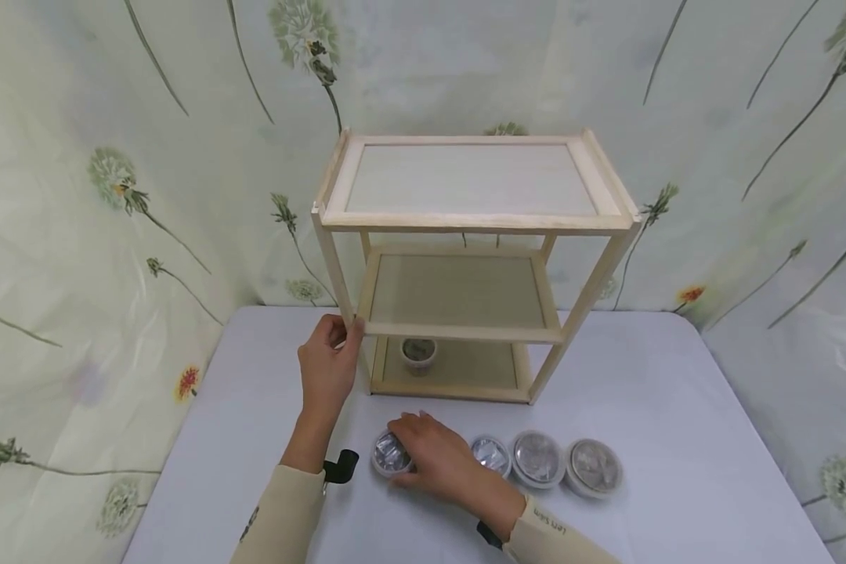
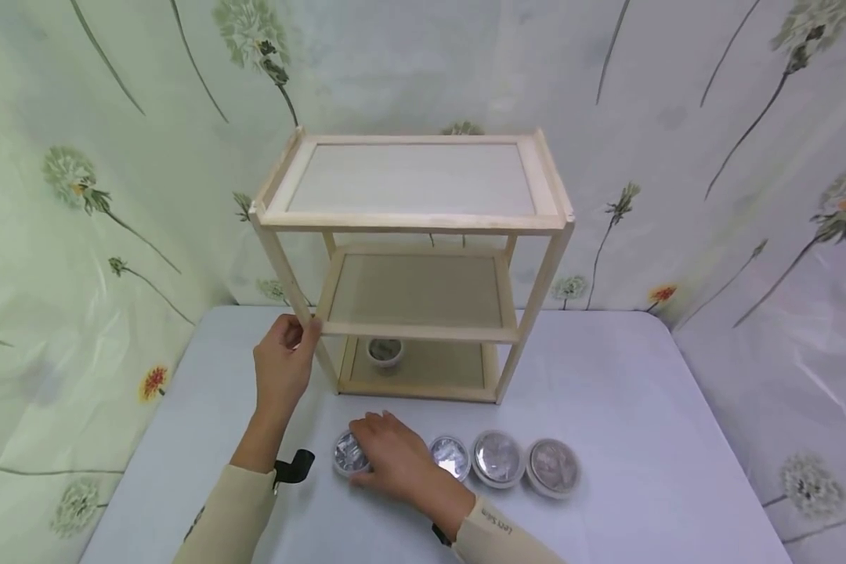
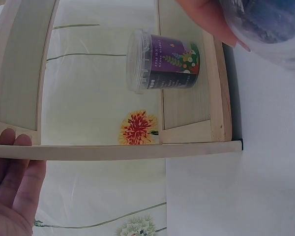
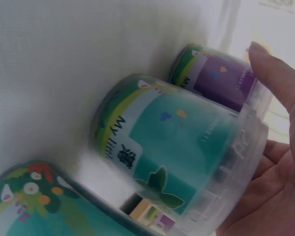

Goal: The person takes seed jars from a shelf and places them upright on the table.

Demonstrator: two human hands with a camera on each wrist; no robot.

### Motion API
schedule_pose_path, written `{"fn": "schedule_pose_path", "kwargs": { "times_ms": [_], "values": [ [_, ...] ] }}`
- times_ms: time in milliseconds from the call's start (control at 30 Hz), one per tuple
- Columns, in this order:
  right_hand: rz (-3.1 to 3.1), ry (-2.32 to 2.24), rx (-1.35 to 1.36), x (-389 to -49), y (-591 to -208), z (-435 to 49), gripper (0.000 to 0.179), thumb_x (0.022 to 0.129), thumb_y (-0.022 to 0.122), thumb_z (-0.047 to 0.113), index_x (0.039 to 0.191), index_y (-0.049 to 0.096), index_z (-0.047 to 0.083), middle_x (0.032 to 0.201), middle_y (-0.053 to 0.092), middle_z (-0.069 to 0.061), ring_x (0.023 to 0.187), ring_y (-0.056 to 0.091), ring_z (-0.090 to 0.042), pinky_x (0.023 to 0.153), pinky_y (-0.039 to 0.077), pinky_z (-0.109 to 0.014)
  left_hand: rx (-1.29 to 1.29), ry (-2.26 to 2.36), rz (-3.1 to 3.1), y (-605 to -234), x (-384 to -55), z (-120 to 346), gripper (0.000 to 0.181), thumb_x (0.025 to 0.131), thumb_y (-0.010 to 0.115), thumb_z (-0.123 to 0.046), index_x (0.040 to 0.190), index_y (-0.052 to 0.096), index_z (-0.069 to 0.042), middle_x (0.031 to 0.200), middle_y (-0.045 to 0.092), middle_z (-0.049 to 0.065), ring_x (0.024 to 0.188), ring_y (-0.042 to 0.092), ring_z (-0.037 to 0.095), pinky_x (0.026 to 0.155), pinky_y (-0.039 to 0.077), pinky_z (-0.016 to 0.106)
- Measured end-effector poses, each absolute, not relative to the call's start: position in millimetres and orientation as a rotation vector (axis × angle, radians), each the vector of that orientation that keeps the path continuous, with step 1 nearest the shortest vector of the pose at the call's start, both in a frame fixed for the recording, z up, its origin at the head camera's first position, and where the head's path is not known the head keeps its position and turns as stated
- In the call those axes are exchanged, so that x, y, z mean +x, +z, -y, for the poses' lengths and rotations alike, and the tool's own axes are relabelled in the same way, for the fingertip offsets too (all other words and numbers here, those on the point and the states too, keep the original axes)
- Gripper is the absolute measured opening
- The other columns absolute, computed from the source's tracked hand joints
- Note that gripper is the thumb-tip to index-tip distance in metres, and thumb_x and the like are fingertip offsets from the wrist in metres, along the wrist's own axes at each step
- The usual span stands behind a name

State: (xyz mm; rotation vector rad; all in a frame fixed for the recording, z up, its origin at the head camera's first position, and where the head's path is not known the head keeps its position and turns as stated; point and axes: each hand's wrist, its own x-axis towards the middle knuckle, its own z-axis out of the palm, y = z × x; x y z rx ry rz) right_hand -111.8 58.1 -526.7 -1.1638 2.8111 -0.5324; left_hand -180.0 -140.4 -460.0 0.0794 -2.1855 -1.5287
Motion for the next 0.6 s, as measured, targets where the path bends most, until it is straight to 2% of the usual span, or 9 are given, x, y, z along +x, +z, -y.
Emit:
{"fn": "schedule_pose_path", "kwargs": {
  "times_ms": [467, 600],
  "values": [
    [-2.805, -0.542, -1.171, -112.0, -530.7, -59.9, 0.075, 0.08, 0.091, 0.042, 0.138, 0.06, 0.005, 0.137, 0.066, -0.011, 0.135, 0.057, -0.029, 0.119, 0.036, -0.047, 0.076, -1.538, 2.17, -460.5, -180.1, 139.9, 0.018, 0.103, 0.069, -0.026, 0.106, 0.07, -0.009, 0.104, 0.079, 0.007, 0.101, 0.075, 0.015, 0.082, 0.062, 0.039],
    [-2.793, -0.536, -1.163, -111.7, -530.0, -61.6, 0.08, 0.079, 0.092, 0.044, 0.141, 0.059, 0.005, 0.14, 0.064, -0.012, 0.137, 0.055, -0.03, 0.12, 0.034, -0.047, 0.073, -1.55, 2.167, -460.8, -179.8, 139.5, 0.018, 0.102, 0.069, -0.026, 0.106, 0.07, -0.008, 0.105, 0.079, 0.008, 0.102, 0.075, 0.016, 0.081, 0.062, 0.04]
  ]
}}
